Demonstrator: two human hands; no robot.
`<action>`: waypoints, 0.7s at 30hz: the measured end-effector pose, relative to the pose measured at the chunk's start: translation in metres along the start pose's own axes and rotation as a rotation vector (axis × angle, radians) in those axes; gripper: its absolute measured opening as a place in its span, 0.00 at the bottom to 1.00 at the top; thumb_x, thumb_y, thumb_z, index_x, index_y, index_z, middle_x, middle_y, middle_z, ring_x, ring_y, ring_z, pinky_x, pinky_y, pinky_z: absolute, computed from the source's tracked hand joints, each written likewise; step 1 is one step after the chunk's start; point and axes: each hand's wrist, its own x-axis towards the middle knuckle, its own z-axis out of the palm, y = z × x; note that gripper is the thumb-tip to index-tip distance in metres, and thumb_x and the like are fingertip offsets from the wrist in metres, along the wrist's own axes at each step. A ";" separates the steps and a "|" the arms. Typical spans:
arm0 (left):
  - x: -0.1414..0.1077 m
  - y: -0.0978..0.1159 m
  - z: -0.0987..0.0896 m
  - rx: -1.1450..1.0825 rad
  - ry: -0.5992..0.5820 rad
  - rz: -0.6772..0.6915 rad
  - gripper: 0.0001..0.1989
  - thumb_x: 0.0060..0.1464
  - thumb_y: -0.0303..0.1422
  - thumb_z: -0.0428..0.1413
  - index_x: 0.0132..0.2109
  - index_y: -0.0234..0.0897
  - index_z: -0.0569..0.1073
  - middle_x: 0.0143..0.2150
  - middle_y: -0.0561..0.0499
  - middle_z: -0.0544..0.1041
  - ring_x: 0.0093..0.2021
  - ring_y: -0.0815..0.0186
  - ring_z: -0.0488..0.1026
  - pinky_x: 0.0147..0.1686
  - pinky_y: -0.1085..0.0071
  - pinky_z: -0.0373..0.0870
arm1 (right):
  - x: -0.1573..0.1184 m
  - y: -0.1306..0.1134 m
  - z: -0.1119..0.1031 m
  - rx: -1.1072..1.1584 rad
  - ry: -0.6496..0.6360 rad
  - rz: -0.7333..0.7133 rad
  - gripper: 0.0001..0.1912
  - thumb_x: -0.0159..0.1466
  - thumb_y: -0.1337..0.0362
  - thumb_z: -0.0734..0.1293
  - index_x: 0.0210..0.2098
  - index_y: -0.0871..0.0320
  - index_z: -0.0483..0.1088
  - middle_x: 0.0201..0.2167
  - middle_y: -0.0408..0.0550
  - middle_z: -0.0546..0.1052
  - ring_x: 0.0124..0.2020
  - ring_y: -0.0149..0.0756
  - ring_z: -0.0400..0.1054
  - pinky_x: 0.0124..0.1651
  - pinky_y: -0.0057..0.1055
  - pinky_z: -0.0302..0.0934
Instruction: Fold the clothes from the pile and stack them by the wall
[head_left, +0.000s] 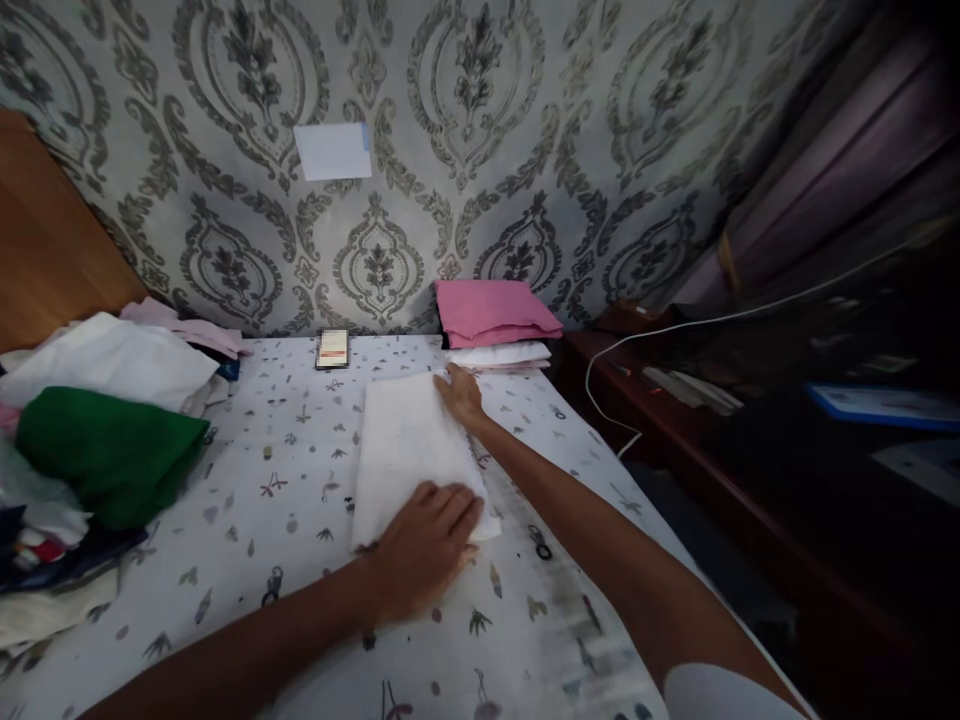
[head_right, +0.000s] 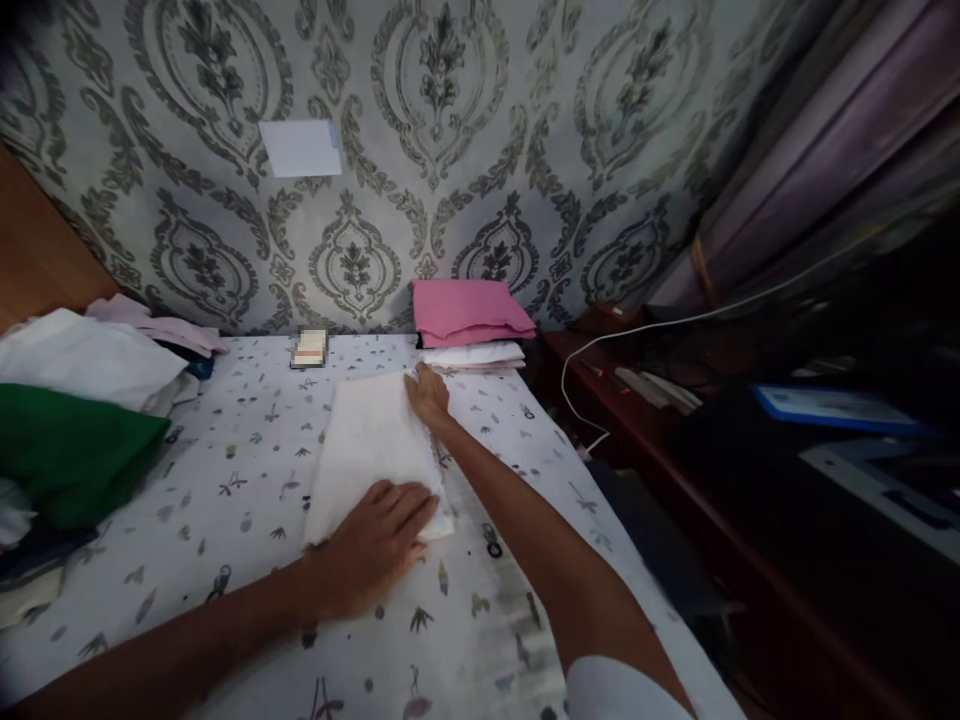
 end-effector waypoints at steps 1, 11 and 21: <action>-0.001 0.000 0.000 -0.035 -0.015 0.000 0.24 0.69 0.37 0.44 0.67 0.32 0.58 0.65 0.39 0.68 0.66 0.55 0.62 0.64 0.52 0.55 | 0.000 0.001 0.003 -0.013 0.003 -0.011 0.16 0.70 0.59 0.56 0.51 0.58 0.69 0.51 0.57 0.74 0.53 0.47 0.66 0.50 0.38 0.60; -0.016 -0.006 -0.017 -0.241 -0.020 -0.071 0.25 0.69 0.39 0.44 0.69 0.40 0.55 0.71 0.43 0.60 0.72 0.60 0.52 0.70 0.51 0.51 | 0.013 0.015 0.014 -0.045 -0.064 -0.255 0.18 0.72 0.59 0.57 0.51 0.62 0.72 0.54 0.58 0.72 0.59 0.47 0.59 0.62 0.41 0.50; -0.059 -0.049 -0.047 -1.255 0.099 -1.162 0.29 0.57 0.41 0.58 0.62 0.39 0.59 0.56 0.34 0.74 0.49 0.54 0.77 0.37 0.61 0.78 | 0.034 0.021 -0.005 0.150 -0.225 -0.231 0.09 0.59 0.62 0.71 0.38 0.60 0.77 0.41 0.51 0.79 0.45 0.42 0.70 0.50 0.33 0.61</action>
